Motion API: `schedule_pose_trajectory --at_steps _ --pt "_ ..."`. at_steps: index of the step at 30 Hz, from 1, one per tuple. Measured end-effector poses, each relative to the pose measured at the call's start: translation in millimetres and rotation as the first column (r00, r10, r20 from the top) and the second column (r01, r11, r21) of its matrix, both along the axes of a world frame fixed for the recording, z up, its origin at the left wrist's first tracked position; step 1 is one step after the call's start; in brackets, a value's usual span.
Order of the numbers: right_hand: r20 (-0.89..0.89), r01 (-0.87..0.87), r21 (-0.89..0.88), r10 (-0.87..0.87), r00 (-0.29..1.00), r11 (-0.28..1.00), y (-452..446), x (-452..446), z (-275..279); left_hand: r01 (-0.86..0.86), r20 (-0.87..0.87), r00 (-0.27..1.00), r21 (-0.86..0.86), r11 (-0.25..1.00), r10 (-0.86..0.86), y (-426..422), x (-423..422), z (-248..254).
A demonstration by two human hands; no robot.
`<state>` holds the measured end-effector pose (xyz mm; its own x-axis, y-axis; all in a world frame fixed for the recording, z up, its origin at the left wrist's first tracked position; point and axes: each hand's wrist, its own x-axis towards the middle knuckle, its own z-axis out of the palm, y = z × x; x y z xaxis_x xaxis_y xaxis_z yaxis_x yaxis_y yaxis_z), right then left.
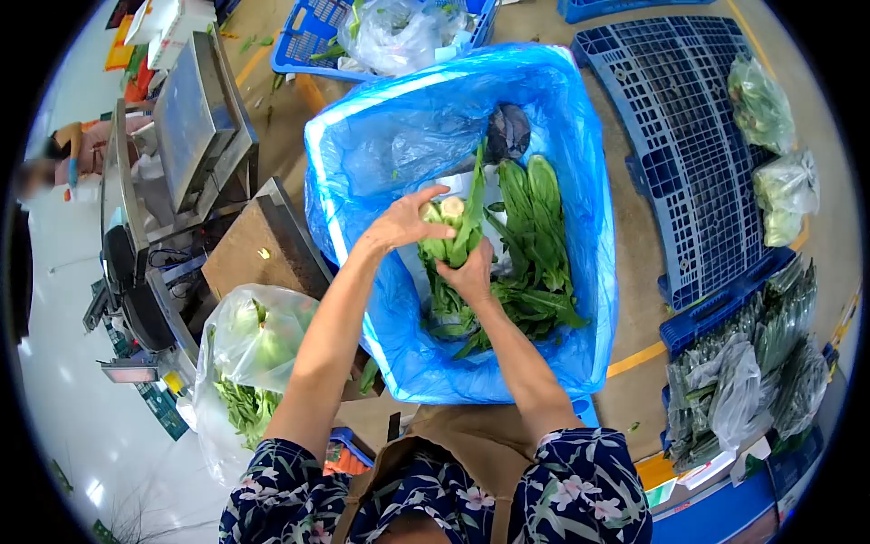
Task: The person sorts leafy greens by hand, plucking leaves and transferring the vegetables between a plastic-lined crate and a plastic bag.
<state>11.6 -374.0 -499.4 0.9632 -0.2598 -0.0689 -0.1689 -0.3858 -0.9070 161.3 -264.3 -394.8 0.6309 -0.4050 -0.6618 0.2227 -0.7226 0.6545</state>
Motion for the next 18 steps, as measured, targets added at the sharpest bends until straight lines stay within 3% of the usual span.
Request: schedule_pose_trajectory --at_steps 3,4,7,9,11,12,13,15,18 --pt "0.007 -0.169 0.225 0.172 0.985 0.960 -10 -4 31 0.048 -0.043 0.998 0.035 0.998 -0.046 9 -6 30" --pt "0.017 -0.195 0.279 0.198 0.980 0.940 -15 -7 40 0.017 0.012 1.000 0.064 0.998 -0.018 8 -15 47" --pt "-0.167 -0.077 0.542 0.197 0.966 0.837 -50 -18 57 0.038 0.295 0.955 -0.011 0.999 -0.033 28 -64 67" --pt "-0.341 0.204 0.577 0.006 0.940 0.791 -77 -24 46 0.035 0.426 0.905 -0.116 0.993 0.018 48 -100 87" --pt "-0.574 0.230 0.349 0.013 0.819 0.908 -118 -31 51 0.076 0.548 0.836 -0.121 0.990 0.003 67 -126 120" --pt "-0.501 0.041 0.075 0.002 0.865 0.996 -141 -39 44 0.130 0.626 0.780 -0.128 0.983 -0.022 76 -135 135" --pt "-0.427 -0.129 -0.223 0.022 0.904 0.966 -153 -45 40 0.183 0.698 0.715 -0.129 0.975 -0.042 85 -142 150" --pt "-0.263 -0.143 -0.339 0.052 0.963 0.930 -160 -30 93 0.259 0.759 0.645 -0.115 0.959 -0.083 96 -152 185" --pt "-0.064 -0.250 -0.045 0.247 0.967 0.967 -138 16 181 0.399 0.815 0.555 -0.084 0.913 -0.167 103 -161 239"
